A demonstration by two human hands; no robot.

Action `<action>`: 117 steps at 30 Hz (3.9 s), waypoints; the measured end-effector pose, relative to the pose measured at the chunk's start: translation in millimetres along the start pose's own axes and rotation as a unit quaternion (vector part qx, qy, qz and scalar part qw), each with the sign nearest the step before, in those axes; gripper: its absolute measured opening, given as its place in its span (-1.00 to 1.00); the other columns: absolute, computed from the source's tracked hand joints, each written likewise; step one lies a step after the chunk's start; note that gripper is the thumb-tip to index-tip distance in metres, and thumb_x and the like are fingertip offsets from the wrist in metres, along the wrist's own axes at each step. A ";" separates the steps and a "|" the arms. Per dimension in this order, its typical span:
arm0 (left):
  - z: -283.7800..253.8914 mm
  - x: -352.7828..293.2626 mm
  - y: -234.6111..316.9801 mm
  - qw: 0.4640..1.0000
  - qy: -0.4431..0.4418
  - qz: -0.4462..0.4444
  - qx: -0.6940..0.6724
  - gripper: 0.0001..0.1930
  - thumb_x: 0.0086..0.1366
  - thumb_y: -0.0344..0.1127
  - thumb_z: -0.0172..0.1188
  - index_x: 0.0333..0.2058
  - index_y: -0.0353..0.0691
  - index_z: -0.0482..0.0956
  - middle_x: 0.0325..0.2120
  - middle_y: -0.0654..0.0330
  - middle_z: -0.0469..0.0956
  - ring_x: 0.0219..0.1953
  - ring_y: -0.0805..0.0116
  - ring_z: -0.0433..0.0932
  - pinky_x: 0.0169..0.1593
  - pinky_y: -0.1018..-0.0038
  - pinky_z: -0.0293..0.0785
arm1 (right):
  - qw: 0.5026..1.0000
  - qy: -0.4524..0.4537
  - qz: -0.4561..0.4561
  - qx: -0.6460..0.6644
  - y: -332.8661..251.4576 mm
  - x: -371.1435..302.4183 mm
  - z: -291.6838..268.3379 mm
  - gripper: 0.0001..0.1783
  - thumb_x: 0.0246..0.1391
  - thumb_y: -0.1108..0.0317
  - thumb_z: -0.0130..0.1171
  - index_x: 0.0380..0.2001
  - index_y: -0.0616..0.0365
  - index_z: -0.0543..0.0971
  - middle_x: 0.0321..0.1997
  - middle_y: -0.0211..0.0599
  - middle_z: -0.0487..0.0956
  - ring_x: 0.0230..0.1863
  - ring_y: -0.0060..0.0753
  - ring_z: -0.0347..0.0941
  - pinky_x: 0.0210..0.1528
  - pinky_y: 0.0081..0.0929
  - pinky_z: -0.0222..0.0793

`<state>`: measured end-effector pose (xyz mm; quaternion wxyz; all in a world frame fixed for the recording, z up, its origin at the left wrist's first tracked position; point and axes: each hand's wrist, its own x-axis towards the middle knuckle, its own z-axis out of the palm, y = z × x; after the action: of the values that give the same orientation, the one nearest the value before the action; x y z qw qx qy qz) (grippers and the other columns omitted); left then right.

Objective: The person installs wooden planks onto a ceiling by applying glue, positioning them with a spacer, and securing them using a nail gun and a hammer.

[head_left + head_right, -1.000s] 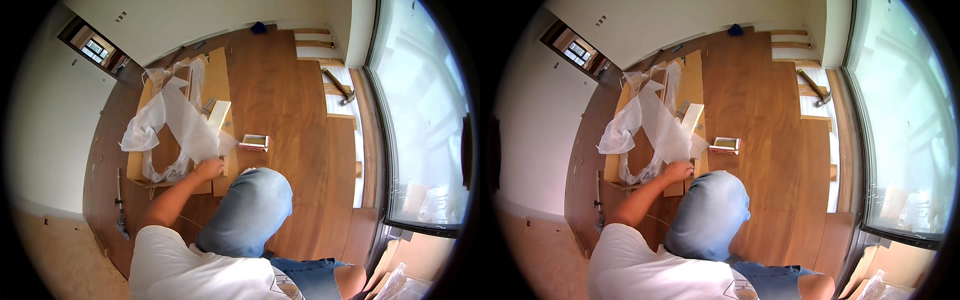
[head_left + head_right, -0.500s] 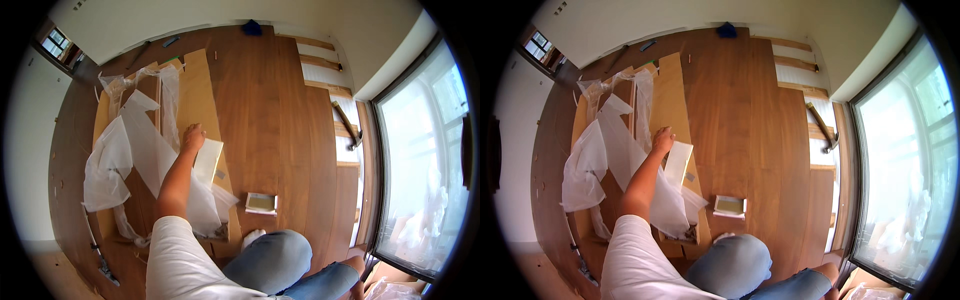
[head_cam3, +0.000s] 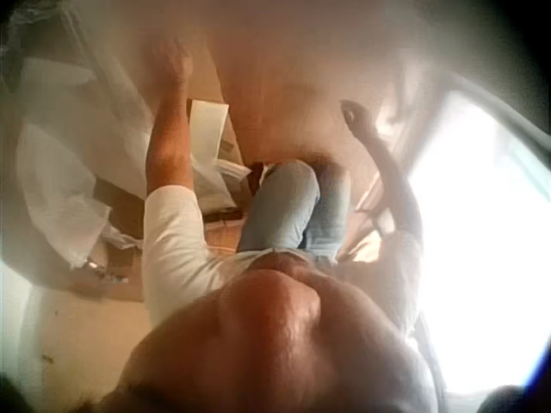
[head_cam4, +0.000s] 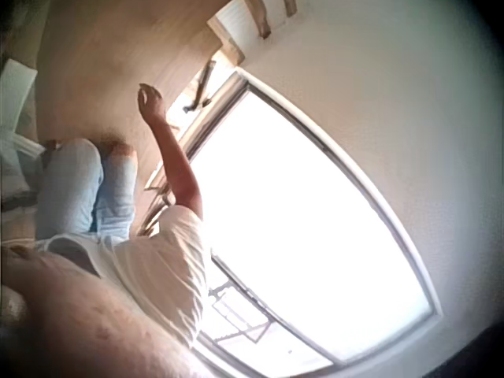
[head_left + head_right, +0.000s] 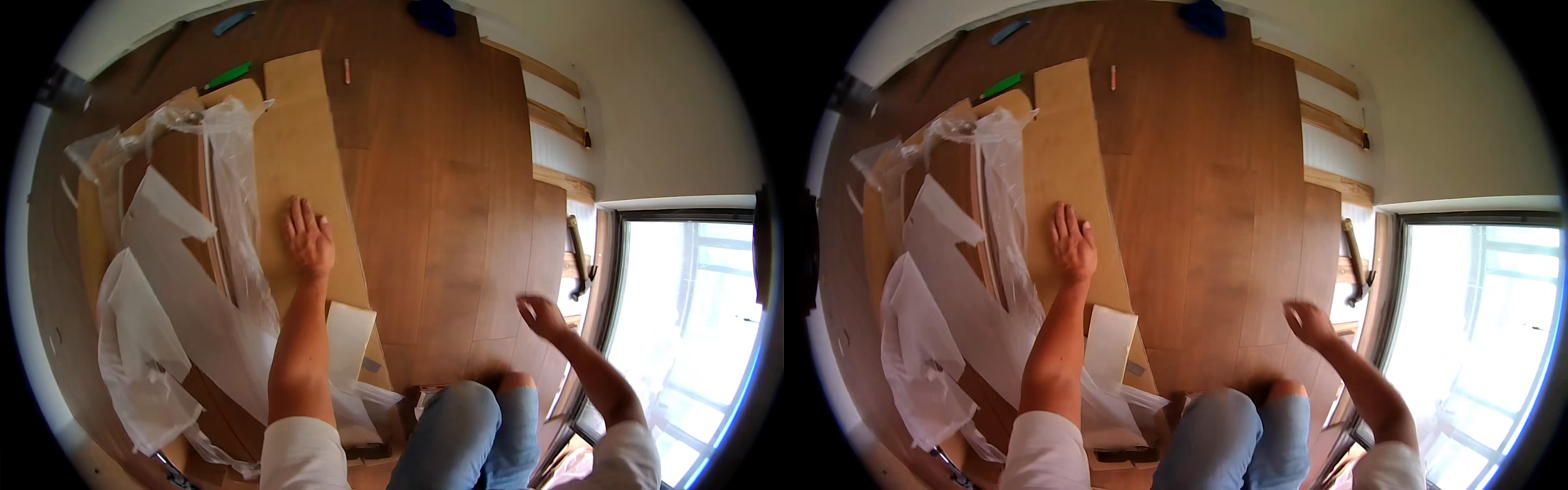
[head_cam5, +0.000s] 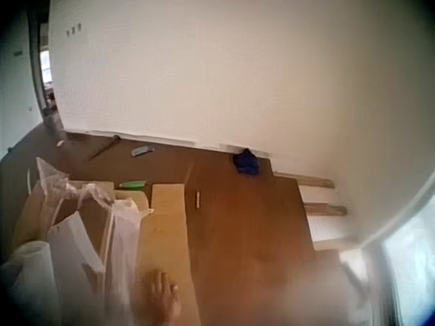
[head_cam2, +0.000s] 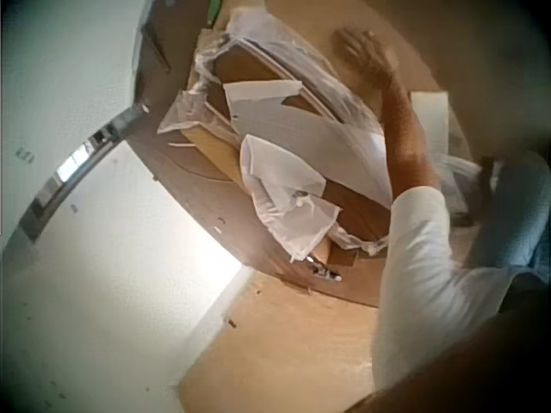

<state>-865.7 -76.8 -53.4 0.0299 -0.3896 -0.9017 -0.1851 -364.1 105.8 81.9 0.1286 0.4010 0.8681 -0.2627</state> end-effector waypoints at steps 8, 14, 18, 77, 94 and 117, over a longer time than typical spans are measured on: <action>3.5 29.4 20.9 0.999 -0.048 -0.002 0.015 -0.46 0.54 -0.13 -0.10 0.30 -0.41 0.38 0.41 -0.13 0.26 0.39 -0.21 0.28 0.45 -0.01 0.17 | 0.954 0.284 -0.082 -0.048 -86.1 459.7 -75.8 -0.58 0.27 0.36 0.14 0.18 0.11 0.51 0.20 -0.05 0.54 0.25 0.17 0.41 0.30 -0.01 0.38; -1.6 33.5 17.2 0.995 -0.074 -0.017 0.063 -0.43 0.54 -0.05 -0.14 0.28 -0.40 0.41 0.42 -0.12 0.27 0.40 -0.26 0.26 0.42 -0.08 0.20 | 0.889 0.409 -0.005 -0.207 -124.9 658.2 -142.0 -0.37 0.36 -0.02 0.11 0.37 0.05 0.41 0.48 -0.11 0.34 0.52 0.13 0.15 0.51 0.05 0.14; -2.5 27.3 18.1 0.987 -0.143 -0.058 0.038 -0.43 0.48 -0.06 -0.04 0.27 -0.38 0.43 0.39 -0.12 0.28 0.41 -0.30 0.23 0.43 -0.15 0.16 | 0.910 0.395 0.021 -0.124 -127.4 724.9 -173.6 -0.37 0.38 -0.10 0.08 0.40 -0.13 0.41 0.53 -0.13 0.31 0.55 0.04 0.14 0.55 0.11 0.00; 51.0 448.1 -95.9 0.976 0.022 -0.202 -0.077 -0.53 0.31 -0.29 0.17 0.16 -0.34 0.56 0.31 -0.02 0.43 0.33 0.00 0.39 0.45 0.14 0.33 | 0.759 0.163 -0.582 -0.243 -900.9 1081.8 -60.1 -0.57 0.23 0.34 0.16 0.17 0.10 0.52 0.23 -0.11 0.50 0.39 -0.08 0.33 0.53 -0.07 0.12; 60.6 447.4 -90.3 0.976 -0.029 -0.191 -0.098 -0.53 0.23 -0.30 0.24 0.10 -0.37 0.57 0.32 -0.12 0.40 0.34 -0.20 0.36 0.41 -0.06 0.27 | 0.957 -0.025 -0.278 -0.080 -586.1 851.3 -165.3 -0.48 -0.09 0.33 0.41 -0.03 0.09 0.46 -0.11 0.00 0.60 -0.10 0.19 0.58 -0.11 0.07 0.52; 69.1 446.5 -90.4 0.992 0.089 -0.081 0.039 -0.59 0.49 -0.23 0.04 0.17 -0.40 0.49 0.31 -0.11 0.39 0.32 -0.12 0.36 0.35 -0.03 0.26 | 0.986 0.147 0.043 -0.063 -122.8 549.4 -198.3 -0.58 -0.01 0.28 0.38 -0.07 0.14 0.54 -0.05 0.06 0.59 0.05 0.23 0.53 0.03 0.03 0.47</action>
<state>-1234.1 200.0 -57.3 0.1100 -0.2958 -0.9307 -0.1852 -814.9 495.8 51.1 0.0356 0.4636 0.8742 -0.1396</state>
